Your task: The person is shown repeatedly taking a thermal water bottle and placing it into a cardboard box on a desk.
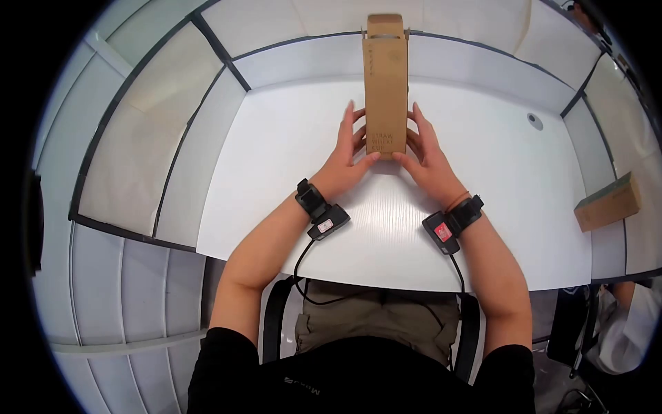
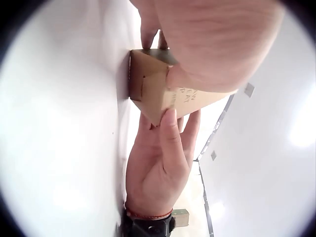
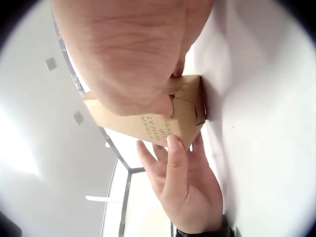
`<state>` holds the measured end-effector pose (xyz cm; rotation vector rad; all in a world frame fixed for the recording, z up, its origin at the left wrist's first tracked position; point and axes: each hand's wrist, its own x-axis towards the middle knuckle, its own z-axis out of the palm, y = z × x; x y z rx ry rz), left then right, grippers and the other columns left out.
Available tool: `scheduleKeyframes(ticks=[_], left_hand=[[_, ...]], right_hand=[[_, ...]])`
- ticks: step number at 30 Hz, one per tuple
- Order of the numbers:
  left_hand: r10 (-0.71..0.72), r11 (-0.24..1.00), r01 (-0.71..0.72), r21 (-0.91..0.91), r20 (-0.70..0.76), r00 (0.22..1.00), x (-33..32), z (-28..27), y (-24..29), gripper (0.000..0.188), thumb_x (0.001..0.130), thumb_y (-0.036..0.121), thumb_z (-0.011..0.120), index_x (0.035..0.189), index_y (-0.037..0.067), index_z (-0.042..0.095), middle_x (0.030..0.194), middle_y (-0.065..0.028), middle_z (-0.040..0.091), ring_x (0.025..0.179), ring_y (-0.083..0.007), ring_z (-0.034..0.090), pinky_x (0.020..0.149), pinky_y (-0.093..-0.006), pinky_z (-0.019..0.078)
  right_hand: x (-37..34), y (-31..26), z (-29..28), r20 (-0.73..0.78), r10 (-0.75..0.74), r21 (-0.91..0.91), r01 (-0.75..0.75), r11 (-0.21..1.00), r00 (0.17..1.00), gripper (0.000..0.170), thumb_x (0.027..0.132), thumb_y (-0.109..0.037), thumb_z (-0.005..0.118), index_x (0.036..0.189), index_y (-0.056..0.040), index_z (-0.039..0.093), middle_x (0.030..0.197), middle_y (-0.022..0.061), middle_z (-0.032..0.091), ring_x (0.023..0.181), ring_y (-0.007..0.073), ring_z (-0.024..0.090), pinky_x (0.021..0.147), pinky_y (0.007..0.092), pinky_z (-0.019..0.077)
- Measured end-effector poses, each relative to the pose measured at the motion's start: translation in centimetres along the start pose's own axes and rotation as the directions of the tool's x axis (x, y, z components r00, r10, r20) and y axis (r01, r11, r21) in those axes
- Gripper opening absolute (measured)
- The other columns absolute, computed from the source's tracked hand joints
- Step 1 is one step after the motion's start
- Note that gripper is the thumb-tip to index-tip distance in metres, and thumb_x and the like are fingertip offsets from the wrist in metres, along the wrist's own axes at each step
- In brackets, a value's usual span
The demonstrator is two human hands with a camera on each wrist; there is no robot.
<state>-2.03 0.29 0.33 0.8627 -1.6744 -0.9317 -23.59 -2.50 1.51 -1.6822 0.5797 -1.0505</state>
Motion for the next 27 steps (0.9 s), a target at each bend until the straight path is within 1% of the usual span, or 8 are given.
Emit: scheduleKeyframes(ticks=[1, 4, 7, 10, 13, 16, 19, 27], left_hand=[[0.020, 0.998, -0.023, -0.051, -0.049, 0.999, -0.1, 0.2, -0.1, 0.098, 0.091, -0.006, 0.063, 0.163, 0.009, -0.002, 0.163, -0.0159, 0.012, 0.149, -0.0322, 0.031, 0.122, -0.0464, 0.0307], [-0.026, 0.996, 0.032, 0.081, -0.077, 0.997, 0.0, 0.3, 0.3, 0.105, 0.086, -0.001, 0.072, 0.163, 0.008, 0.001, 0.162, -0.0165, 0.016, 0.147, -0.0330, 0.035, 0.123, -0.0479, 0.0289], [0.005, 0.978, -0.005, 0.208, -0.001, 1.000, 0.2, 0.1, 0.4, 0.105, 0.084, 0.006, 0.078, 0.162, 0.007, 0.007, 0.160, -0.0177, 0.027, 0.146, -0.0326, 0.036, 0.122, -0.0480, 0.0295], [-0.071, 0.958, 0.062, 0.279, 0.020, 0.997, 0.3, -0.1, 1.0, 0.100, 0.086, 0.015, 0.079, 0.161, 0.006, 0.014, 0.154, -0.0182, 0.039, 0.146, -0.0321, 0.037, 0.121, -0.0475, 0.0308], [-0.101, 0.986, 0.096, 0.133, 0.028, 0.995, 0.4, 0.0, 1.2, 0.097, 0.088, 0.023, 0.078, 0.160, 0.006, 0.017, 0.151, -0.0180, 0.044, 0.144, -0.0318, 0.040, 0.119, -0.0463, 0.0328], [-0.137, 0.990, 0.136, 0.044, 0.021, 0.990, 0.5, 0.2, 1.2, 0.096, 0.089, 0.028, 0.078, 0.160, 0.006, 0.018, 0.151, -0.0179, 0.044, 0.142, -0.0317, 0.043, 0.119, -0.0468, 0.0336], [-0.111, 0.987, 0.105, 0.121, 0.047, 0.993, 0.4, 0.0, 1.2, 0.094, 0.088, 0.026, 0.079, 0.159, 0.006, 0.020, 0.151, -0.0177, 0.044, 0.141, -0.0315, 0.044, 0.117, -0.0469, 0.0359], [-0.200, 0.976, 0.195, 0.094, 0.042, 0.979, 0.3, 0.0, 1.6, 0.099, 0.083, 0.024, 0.084, 0.156, 0.000, 0.021, 0.150, -0.0207, 0.043, 0.138, -0.0311, 0.047, 0.114, -0.0444, 0.0414]], right_hand=[[0.0, 0.0, 0.1, -0.023, -0.024, -0.023, 0.024, 0.999, 0.999, 0.091, 0.093, 0.003, 0.065, 0.164, -0.0091, 0.010, 0.162, 0.0136, 0.027, 0.147, 0.0293, 0.038, 0.123, 0.0429, 0.0295], [0.1, 0.0, 0.0, -0.008, -0.048, -0.179, 0.046, 0.983, 0.999, 0.092, 0.090, 0.002, 0.070, 0.163, -0.0078, 0.014, 0.157, 0.0138, 0.036, 0.146, 0.0291, 0.039, 0.122, 0.0424, 0.0316], [-0.1, 0.1, -0.2, 0.057, -0.006, -0.359, 0.026, 0.933, 0.998, 0.089, 0.089, -0.003, 0.073, 0.161, -0.0063, 0.020, 0.153, 0.0138, 0.043, 0.143, 0.0292, 0.043, 0.119, 0.0422, 0.0343], [-0.2, -0.8, -0.1, 0.017, 0.082, -0.329, -0.071, 0.941, 0.997, 0.083, 0.090, -0.008, 0.074, 0.158, -0.0047, 0.027, 0.148, 0.0137, 0.049, 0.141, 0.0291, 0.045, 0.116, 0.0416, 0.0372], [0.0, -2.1, 0.5, 0.006, 0.130, -0.207, -0.126, 0.970, 0.991, 0.079, 0.091, -0.014, 0.074, 0.156, -0.0040, 0.030, 0.147, 0.0141, 0.051, 0.138, 0.0290, 0.048, 0.115, 0.0420, 0.0389], [0.2, -1.6, 0.3, 0.004, 0.153, -0.131, -0.152, 0.980, 0.988, 0.079, 0.091, -0.018, 0.075, 0.155, -0.0043, 0.032, 0.146, 0.0143, 0.052, 0.137, 0.0292, 0.049, 0.113, 0.0430, 0.0407], [0.0, -1.7, 0.2, 0.006, 0.137, -0.221, -0.133, 0.966, 0.991, 0.082, 0.090, -0.021, 0.077, 0.156, -0.0050, 0.031, 0.144, 0.0152, 0.053, 0.135, 0.0295, 0.050, 0.112, 0.0440, 0.0417], [-0.1, -1.8, 0.5, -0.011, 0.151, -0.161, -0.151, 0.975, 0.988, 0.083, 0.090, -0.022, 0.077, 0.156, -0.0060, 0.030, 0.143, 0.0157, 0.053, 0.136, 0.0278, 0.050, 0.113, 0.0431, 0.0411]])
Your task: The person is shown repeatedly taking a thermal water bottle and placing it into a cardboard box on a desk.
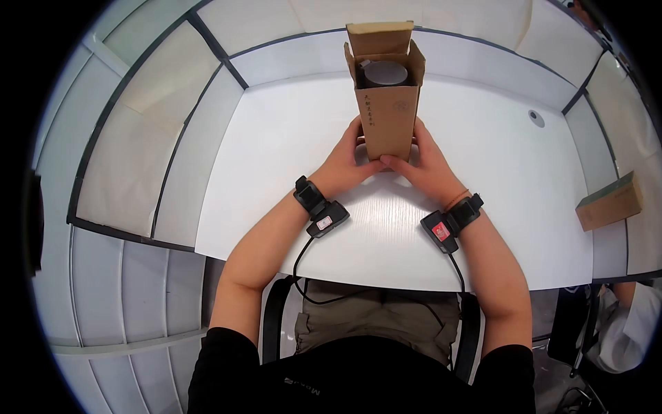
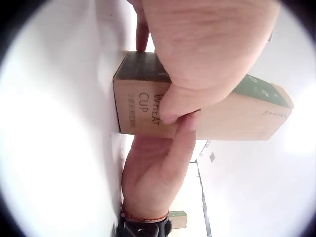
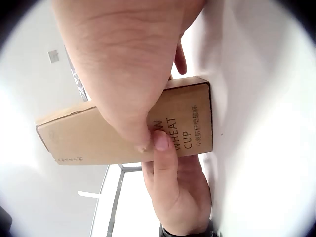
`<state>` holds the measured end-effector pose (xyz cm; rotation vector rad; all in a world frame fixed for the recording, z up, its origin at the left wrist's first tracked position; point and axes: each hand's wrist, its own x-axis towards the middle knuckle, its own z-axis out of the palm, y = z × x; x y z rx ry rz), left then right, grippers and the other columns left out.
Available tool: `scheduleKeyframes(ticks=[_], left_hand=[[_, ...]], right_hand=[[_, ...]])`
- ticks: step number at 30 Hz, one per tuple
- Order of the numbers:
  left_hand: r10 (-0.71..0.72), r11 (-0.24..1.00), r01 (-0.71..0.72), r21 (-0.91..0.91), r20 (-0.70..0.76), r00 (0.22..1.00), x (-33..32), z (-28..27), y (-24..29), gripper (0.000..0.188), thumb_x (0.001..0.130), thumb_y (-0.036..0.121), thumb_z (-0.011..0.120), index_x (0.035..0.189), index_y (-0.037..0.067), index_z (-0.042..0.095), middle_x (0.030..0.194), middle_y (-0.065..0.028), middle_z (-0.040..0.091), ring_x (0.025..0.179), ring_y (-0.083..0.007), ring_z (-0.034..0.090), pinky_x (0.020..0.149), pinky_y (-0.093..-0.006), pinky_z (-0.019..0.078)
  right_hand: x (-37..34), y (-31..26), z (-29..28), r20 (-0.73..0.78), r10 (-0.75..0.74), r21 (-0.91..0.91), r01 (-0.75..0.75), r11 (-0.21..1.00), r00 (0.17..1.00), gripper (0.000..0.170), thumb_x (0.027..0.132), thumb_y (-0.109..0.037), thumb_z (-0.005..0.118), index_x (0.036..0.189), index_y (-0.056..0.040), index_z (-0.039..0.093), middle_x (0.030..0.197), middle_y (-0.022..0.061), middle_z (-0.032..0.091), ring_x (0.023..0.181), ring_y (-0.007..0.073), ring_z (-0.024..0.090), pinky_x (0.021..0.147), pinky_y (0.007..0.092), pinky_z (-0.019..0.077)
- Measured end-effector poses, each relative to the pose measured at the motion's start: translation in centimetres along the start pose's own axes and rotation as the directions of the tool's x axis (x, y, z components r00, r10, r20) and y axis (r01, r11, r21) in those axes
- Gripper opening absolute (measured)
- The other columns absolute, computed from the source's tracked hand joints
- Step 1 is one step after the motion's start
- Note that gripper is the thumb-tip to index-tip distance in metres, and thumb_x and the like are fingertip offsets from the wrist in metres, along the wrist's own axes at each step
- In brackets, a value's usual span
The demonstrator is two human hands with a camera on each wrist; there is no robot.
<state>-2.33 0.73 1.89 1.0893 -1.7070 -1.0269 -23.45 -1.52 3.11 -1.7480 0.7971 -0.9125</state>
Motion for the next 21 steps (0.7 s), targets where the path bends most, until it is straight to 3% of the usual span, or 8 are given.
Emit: scheduleKeyframes(ticks=[4, 13, 16, 19, 21], left_hand=[[0.018, 0.999, -0.017, 0.047, -0.014, 1.000, 0.1, 0.0, -0.3, 0.098, 0.082, 0.017, 0.084, 0.157, 0.006, 0.022, 0.150, -0.0169, 0.045, 0.138, -0.0324, 0.047, 0.115, -0.0463, 0.0403], [0.032, 0.999, -0.032, 0.042, -0.014, 0.999, 0.1, 0.0, -0.5, 0.098, 0.082, 0.019, 0.085, 0.157, 0.006, 0.024, 0.150, -0.0172, 0.045, 0.137, -0.0322, 0.048, 0.116, -0.0452, 0.0401], [-0.004, 1.000, 0.004, -0.015, -0.014, 1.000, -0.1, -0.1, -0.4, 0.101, 0.080, 0.022, 0.086, 0.156, -0.001, 0.024, 0.151, -0.0222, 0.044, 0.140, -0.0333, 0.045, 0.117, -0.0445, 0.0372], [0.004, 1.000, -0.004, -0.028, -0.021, 1.000, -0.2, -0.1, -0.6, 0.101, 0.080, 0.021, 0.087, 0.156, 0.000, 0.023, 0.151, -0.0217, 0.044, 0.140, -0.0338, 0.045, 0.117, -0.0443, 0.0371], [0.002, 0.999, -0.002, -0.051, -0.004, 1.000, -0.2, -0.2, -0.4, 0.102, 0.080, 0.021, 0.087, 0.156, 0.000, 0.022, 0.153, -0.0205, 0.043, 0.140, -0.0338, 0.045, 0.117, -0.0444, 0.0374]], right_hand=[[0.2, 0.4, -0.1, -0.008, -0.047, 0.010, 0.047, 0.999, 0.999, 0.081, 0.091, -0.021, 0.076, 0.156, -0.0052, 0.029, 0.145, 0.0155, 0.051, 0.139, 0.0271, 0.046, 0.115, 0.0424, 0.0375], [0.2, 1.0, -0.3, -0.114, -0.194, -0.058, 0.188, 0.980, 0.974, 0.074, 0.095, -0.018, 0.068, 0.155, -0.0009, 0.029, 0.147, 0.0152, 0.047, 0.137, 0.0263, 0.046, 0.116, 0.0417, 0.0356], [0.9, -0.4, -0.6, -0.207, -0.339, -0.150, 0.313, 0.938, 0.918, 0.072, 0.095, -0.017, 0.067, 0.155, -0.0007, 0.030, 0.147, 0.0147, 0.046, 0.136, 0.0265, 0.046, 0.115, 0.0420, 0.0358], [2.3, -3.3, -1.2, -0.289, -0.488, -0.196, 0.448, 0.872, 0.824, 0.068, 0.094, -0.014, 0.067, 0.152, -0.0008, 0.034, 0.145, 0.0146, 0.047, 0.133, 0.0268, 0.048, 0.115, 0.0426, 0.0367], [3.6, -4.6, -2.0, -0.217, -0.601, -0.336, 0.519, 0.786, 0.770, 0.063, 0.092, -0.014, 0.068, 0.147, -0.0011, 0.042, 0.146, 0.0155, 0.046, 0.134, 0.0279, 0.048, 0.114, 0.0428, 0.0384]])
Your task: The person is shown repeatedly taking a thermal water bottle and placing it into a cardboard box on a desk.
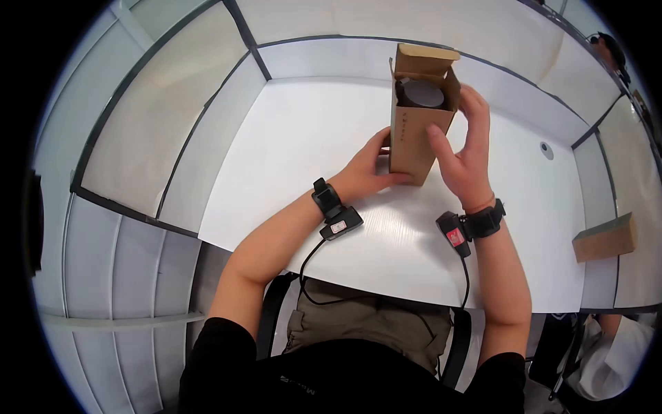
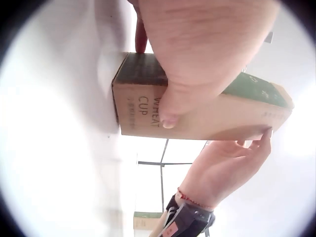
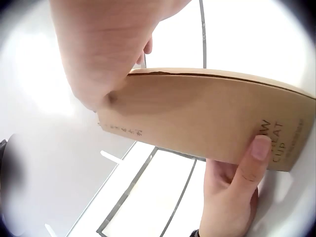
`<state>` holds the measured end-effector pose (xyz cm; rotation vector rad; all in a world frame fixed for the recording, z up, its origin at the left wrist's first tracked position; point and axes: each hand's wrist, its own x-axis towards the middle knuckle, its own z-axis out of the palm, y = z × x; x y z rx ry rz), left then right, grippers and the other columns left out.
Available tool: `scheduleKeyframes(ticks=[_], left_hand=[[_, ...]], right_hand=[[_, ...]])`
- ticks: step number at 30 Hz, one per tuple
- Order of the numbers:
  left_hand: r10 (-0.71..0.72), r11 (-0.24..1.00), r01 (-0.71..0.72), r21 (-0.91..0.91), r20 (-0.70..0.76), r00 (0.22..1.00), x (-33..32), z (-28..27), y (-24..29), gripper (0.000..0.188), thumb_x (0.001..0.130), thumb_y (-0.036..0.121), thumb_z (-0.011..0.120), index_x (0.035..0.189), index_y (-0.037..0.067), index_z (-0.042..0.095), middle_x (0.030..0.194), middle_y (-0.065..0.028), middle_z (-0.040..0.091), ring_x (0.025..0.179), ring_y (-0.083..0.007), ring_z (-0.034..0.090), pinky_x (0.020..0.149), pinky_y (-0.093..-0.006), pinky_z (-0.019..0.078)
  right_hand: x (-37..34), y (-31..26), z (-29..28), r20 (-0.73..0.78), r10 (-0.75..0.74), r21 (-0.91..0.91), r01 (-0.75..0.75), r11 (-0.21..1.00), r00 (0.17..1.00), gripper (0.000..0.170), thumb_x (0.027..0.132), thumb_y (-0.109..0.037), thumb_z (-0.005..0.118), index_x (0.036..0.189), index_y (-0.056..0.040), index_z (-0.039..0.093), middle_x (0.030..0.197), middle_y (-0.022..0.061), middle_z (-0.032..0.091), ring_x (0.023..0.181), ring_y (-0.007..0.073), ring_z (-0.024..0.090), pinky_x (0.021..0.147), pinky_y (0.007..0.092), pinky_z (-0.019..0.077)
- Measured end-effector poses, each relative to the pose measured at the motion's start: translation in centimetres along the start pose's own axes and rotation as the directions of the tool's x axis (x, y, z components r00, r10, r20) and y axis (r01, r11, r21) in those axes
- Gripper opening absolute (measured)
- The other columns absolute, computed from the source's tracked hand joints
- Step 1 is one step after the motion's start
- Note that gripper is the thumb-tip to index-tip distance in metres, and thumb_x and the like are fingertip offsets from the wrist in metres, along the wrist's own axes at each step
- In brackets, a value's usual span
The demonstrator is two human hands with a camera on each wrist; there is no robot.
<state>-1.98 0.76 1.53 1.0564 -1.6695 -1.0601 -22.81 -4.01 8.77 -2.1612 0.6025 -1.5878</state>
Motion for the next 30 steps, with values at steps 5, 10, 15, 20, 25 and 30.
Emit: scheduleKeyframes(ticks=[5, 10, 15, 20, 25, 30], left_hand=[[-0.055, 0.996, 0.053, -0.075, -0.027, 0.998, 0.0, 0.2, 0.8, 0.102, 0.081, 0.021, 0.087, 0.157, 0.001, 0.022, 0.152, -0.0197, 0.042, 0.139, -0.0329, 0.046, 0.116, -0.0439, 0.0395], [-0.029, 1.000, 0.029, -0.006, -0.027, 0.999, 0.1, 0.1, 0.3, 0.101, 0.080, 0.023, 0.087, 0.156, 0.001, 0.023, 0.150, -0.0188, 0.044, 0.136, -0.0323, 0.048, 0.115, -0.0437, 0.0407], [-0.065, 0.998, 0.065, 0.005, -0.021, 0.998, 0.2, 0.0, 0.6, 0.101, 0.078, 0.025, 0.088, 0.154, 0.000, 0.027, 0.148, -0.0192, 0.046, 0.136, -0.0318, 0.048, 0.114, -0.0432, 0.0404], [0.037, 0.996, -0.034, 0.080, -0.026, 0.999, 0.1, -0.3, 0.0, 0.098, 0.082, 0.028, 0.085, 0.154, -0.002, 0.026, 0.148, -0.0200, 0.046, 0.139, -0.0303, 0.046, 0.115, -0.0437, 0.0379], [0.257, 0.966, -0.246, 0.075, -0.217, 0.942, 1.1, -1.3, 4.2, 0.095, 0.087, 0.027, 0.080, 0.156, -0.003, 0.022, 0.147, -0.0204, 0.045, 0.138, -0.0300, 0.045, 0.115, -0.0448, 0.0376], [0.470, 0.875, -0.428, 0.227, -0.186, 0.863, 3.8, -2.4, 8.9, 0.084, 0.090, 0.019, 0.075, 0.157, 0.006, 0.025, 0.152, -0.0150, 0.039, 0.140, -0.0293, 0.043, 0.116, -0.0446, 0.0347]], right_hand=[[3.0, -0.5, 0.5, -0.001, -0.076, -0.002, 0.076, 0.997, 0.997, 0.057, 0.090, -0.014, 0.069, 0.143, -0.0026, 0.048, 0.150, 0.0161, 0.044, 0.136, 0.0288, 0.048, 0.114, 0.0430, 0.0394], [3.4, -0.8, 1.5, -0.113, 0.011, 0.202, 0.012, 0.979, 0.994, 0.040, 0.093, -0.004, 0.064, 0.133, -0.0022, 0.057, 0.145, 0.0156, 0.053, 0.133, 0.0258, 0.052, 0.113, 0.0395, 0.0385], [3.5, -0.6, 1.6, -0.072, -0.085, 0.060, 0.090, 0.994, 0.994, 0.020, 0.095, -0.005, 0.060, 0.111, 0.0016, 0.069, 0.138, 0.0134, 0.059, 0.125, 0.0248, 0.057, 0.105, 0.0353, 0.0444], [3.5, -0.6, 0.7, -0.009, 0.035, 0.192, -0.032, 0.981, 0.999, 0.023, 0.095, -0.009, 0.058, 0.112, 0.0024, 0.069, 0.133, 0.0111, 0.062, 0.119, 0.0244, 0.060, 0.100, 0.0341, 0.0471], [3.8, -1.1, 0.8, 0.006, 0.076, 0.276, -0.074, 0.958, 0.997, 0.037, 0.093, -0.008, 0.057, 0.128, -0.0015, 0.065, 0.132, 0.0105, 0.062, 0.118, 0.0245, 0.059, 0.102, 0.0347, 0.0454], [4.1, -0.6, 0.2, 0.184, 0.046, 0.189, -0.081, 0.979, 0.982, 0.057, 0.095, -0.014, 0.055, 0.151, -0.0057, 0.047, 0.124, 0.0085, 0.057, 0.117, 0.0227, 0.054, 0.106, 0.0349, 0.0408]])
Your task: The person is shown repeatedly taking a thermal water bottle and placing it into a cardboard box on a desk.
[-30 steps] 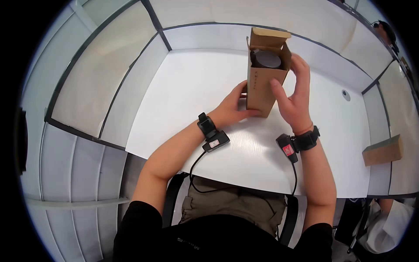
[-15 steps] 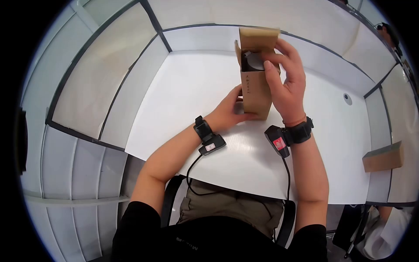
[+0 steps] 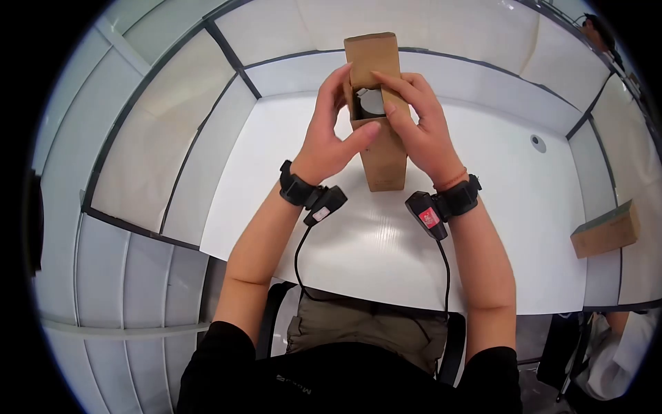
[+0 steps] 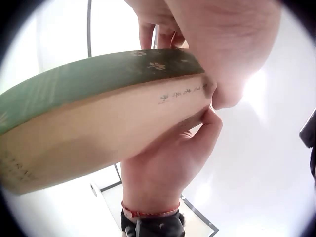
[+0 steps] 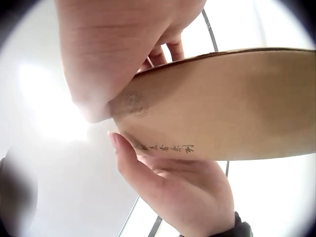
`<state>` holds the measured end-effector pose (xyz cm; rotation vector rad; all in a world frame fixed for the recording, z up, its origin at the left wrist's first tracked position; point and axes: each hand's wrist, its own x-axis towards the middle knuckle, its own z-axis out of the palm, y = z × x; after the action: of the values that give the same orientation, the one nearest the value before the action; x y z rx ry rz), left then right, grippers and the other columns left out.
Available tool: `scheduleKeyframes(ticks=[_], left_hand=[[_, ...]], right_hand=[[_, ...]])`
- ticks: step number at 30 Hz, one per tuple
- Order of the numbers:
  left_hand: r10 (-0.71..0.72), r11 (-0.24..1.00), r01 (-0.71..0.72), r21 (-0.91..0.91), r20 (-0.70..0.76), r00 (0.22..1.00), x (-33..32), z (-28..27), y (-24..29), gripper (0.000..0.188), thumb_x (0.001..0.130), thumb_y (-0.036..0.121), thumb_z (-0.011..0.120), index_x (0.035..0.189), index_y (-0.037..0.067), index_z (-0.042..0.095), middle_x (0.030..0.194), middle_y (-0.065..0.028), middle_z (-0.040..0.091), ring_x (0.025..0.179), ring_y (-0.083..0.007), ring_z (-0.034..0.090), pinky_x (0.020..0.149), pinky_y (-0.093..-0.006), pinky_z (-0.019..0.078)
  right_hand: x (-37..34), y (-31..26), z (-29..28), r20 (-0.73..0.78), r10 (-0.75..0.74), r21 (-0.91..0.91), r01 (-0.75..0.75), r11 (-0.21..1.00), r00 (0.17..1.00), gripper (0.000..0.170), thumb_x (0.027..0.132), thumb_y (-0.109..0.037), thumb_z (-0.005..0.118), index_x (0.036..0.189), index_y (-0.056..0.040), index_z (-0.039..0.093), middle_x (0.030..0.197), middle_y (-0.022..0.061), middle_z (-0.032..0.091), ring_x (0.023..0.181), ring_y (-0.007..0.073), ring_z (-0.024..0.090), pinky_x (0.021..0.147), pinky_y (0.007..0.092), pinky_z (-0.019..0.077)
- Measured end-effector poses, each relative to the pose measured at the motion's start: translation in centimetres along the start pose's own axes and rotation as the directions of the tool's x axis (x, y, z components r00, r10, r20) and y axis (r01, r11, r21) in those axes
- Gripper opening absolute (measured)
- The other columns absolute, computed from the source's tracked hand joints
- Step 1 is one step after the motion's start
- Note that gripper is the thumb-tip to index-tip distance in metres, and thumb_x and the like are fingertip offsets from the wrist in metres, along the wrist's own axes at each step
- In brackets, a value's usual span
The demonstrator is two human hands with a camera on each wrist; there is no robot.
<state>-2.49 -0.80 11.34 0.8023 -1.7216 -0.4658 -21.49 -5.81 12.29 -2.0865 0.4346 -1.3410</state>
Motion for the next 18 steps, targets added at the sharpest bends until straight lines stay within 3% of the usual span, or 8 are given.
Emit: scheduleKeyframes(ticks=[3, 4, 5, 9, 11, 15, 17, 18], left_hand=[[0.056, 0.995, -0.054, 0.078, -0.022, 0.998, 0.8, 0.8, -0.2, 0.074, 0.091, 0.021, 0.074, 0.153, 0.007, 0.036, 0.149, -0.0127, 0.042, 0.136, -0.0280, 0.045, 0.115, -0.0421, 0.0358], [0.073, 0.992, -0.070, 0.102, -0.029, 0.997, 1.0, 1.2, -0.3, 0.070, 0.091, 0.022, 0.073, 0.151, 0.007, 0.040, 0.148, -0.0119, 0.043, 0.135, -0.0276, 0.046, 0.115, -0.0411, 0.0364], [0.002, 1.000, -0.004, -0.026, -0.060, 0.998, 0.9, 1.9, -0.3, 0.057, 0.093, 0.022, 0.071, 0.144, 0.006, 0.050, 0.143, -0.0107, 0.045, 0.130, -0.0261, 0.050, 0.111, -0.0380, 0.0401], [-0.005, 1.000, 0.005, -0.005, -0.070, 0.998, 1.5, 1.8, -0.8, 0.048, 0.096, 0.021, 0.069, 0.138, 0.005, 0.055, 0.140, -0.0108, 0.045, 0.128, -0.0251, 0.051, 0.107, -0.0362, 0.0434], [0.025, 0.999, -0.023, 0.025, -0.110, 0.994, 1.7, 1.9, -1.1, 0.044, 0.097, 0.023, 0.068, 0.136, 0.004, 0.058, 0.139, -0.0109, 0.046, 0.127, -0.0247, 0.052, 0.107, -0.0358, 0.0443], [0.161, 0.986, -0.149, 0.076, -0.187, 0.969, 1.4, 1.9, -1.2, 0.051, 0.097, 0.023, 0.071, 0.139, 0.004, 0.050, 0.139, -0.0109, 0.047, 0.127, -0.0248, 0.053, 0.108, -0.0377, 0.0437], [0.231, 0.969, -0.206, 0.134, -0.206, 0.951, 1.2, 1.7, -2.6, 0.058, 0.095, 0.021, 0.074, 0.141, 0.004, 0.044, 0.139, -0.0113, 0.048, 0.127, -0.0249, 0.053, 0.108, -0.0392, 0.0432], [0.220, 0.975, -0.213, 0.056, -0.257, 0.941, 1.1, 2.2, -2.5, 0.059, 0.093, 0.021, 0.075, 0.140, 0.003, 0.044, 0.138, -0.0116, 0.049, 0.126, -0.0252, 0.053, 0.108, -0.0400, 0.0427]], right_hand=[[-0.1, -0.4, 0.8, -0.061, 0.094, 0.178, -0.082, 0.981, 0.994, 0.056, 0.097, -0.014, 0.052, 0.152, -0.0058, 0.046, 0.126, 0.0086, 0.054, 0.119, 0.0216, 0.051, 0.108, 0.0331, 0.0374], [0.0, -0.3, 0.4, -0.019, 0.094, 0.151, -0.090, 0.984, 0.995, 0.056, 0.098, -0.015, 0.052, 0.153, -0.0061, 0.044, 0.126, 0.0088, 0.053, 0.119, 0.0216, 0.051, 0.108, 0.0327, 0.0370], [0.1, -0.1, -0.2, 0.023, 0.096, 0.125, -0.098, 0.987, 0.995, 0.057, 0.099, -0.016, 0.051, 0.154, -0.0063, 0.042, 0.126, 0.0090, 0.052, 0.119, 0.0216, 0.050, 0.108, 0.0323, 0.0366], [0.4, -0.6, -0.8, 0.080, 0.155, 0.093, -0.162, 0.982, 0.985, 0.056, 0.104, -0.022, 0.051, 0.156, -0.0067, 0.039, 0.129, 0.0089, 0.053, 0.120, 0.0219, 0.051, 0.108, 0.0322, 0.0375], [0.5, -1.5, -0.4, 0.036, 0.191, 0.187, -0.194, 0.963, 0.981, 0.053, 0.105, -0.022, 0.053, 0.154, -0.0061, 0.039, 0.134, 0.0093, 0.054, 0.123, 0.0222, 0.052, 0.109, 0.0339, 0.0388], [0.5, -0.7, 0.3, -0.124, 0.085, 0.225, -0.055, 0.973, 0.989, 0.047, 0.103, -0.015, 0.057, 0.146, -0.0054, 0.042, 0.142, 0.0116, 0.055, 0.128, 0.0231, 0.054, 0.109, 0.0377, 0.0426], [0.6, -1.4, -0.3, -0.094, 0.155, 0.358, -0.112, 0.927, 0.983, 0.047, 0.102, -0.012, 0.059, 0.145, -0.0056, 0.040, 0.142, 0.0130, 0.056, 0.129, 0.0236, 0.054, 0.109, 0.0385, 0.0439], [0.7, -1.9, -0.5, -0.076, 0.188, 0.420, -0.139, 0.897, 0.979, 0.048, 0.101, -0.010, 0.060, 0.144, -0.0056, 0.039, 0.142, 0.0137, 0.056, 0.130, 0.0238, 0.054, 0.109, 0.0388, 0.0445]])
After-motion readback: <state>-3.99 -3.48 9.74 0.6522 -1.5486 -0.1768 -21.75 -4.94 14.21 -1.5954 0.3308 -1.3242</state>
